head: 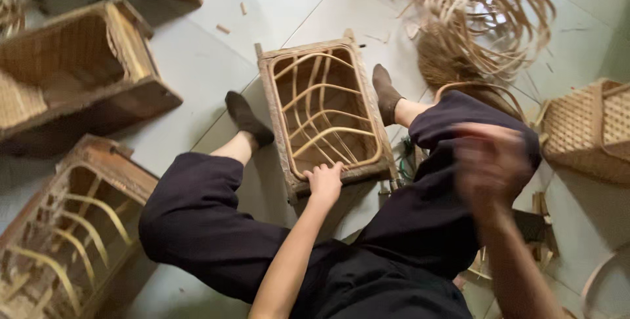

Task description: The person sits on the floor fitting curved bamboo ribs into a woven basket frame held in a wooden jig. They press the ribs into place, tap them with a hammer, apply glue from a squeeze bottle along the rim, and reposition the basket while seating the strips.

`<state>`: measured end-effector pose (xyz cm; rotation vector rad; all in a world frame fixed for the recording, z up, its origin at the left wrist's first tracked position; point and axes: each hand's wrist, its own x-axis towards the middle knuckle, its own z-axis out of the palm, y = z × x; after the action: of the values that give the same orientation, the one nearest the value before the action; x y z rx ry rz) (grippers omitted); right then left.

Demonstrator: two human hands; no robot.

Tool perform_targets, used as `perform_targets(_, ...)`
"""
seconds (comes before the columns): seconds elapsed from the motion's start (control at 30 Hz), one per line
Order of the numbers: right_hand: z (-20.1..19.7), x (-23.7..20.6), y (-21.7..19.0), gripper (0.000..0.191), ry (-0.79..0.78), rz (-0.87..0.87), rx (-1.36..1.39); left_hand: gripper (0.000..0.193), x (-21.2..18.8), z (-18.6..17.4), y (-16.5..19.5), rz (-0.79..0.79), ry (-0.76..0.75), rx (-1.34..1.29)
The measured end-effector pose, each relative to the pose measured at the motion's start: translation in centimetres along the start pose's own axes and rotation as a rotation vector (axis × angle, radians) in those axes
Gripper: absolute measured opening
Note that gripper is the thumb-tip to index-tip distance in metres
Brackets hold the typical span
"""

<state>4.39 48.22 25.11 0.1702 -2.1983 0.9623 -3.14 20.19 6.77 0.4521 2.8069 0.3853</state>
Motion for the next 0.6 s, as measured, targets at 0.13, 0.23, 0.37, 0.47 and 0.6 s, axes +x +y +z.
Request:
perform_targets(0.13,18.5,3.8,-1.4,0.033,-0.737,-0.106,0.138,0.067,-2.3,0.4,-1.3,0.142,-0.030,-0.213)
perform_targets(0.23,27.9,3.1,-0.7,0.037,-1.012,-0.314,-0.128,0.028,-2.9,-0.2,-4.5,-0.271,0.091,-0.809)
perform_targets(0.37,32.9,0.8,0.8,0.050,-1.375,-0.203,-0.226,0.071,-2.8,-0.4,-9.4,-0.257,0.657,-0.683)
perform_targets(0.47,33.6,-0.8,1.9,0.057,-1.496,-0.247,-0.282,0.083,-2.5,0.5,-10.8,-0.378,0.441,-0.888)
perform_targets(0.6,33.9,-1.9,2.4,0.049,-1.328,-0.312,-0.132,0.087,-2.4,1.6,-11.0,-0.467,0.326,-1.076)
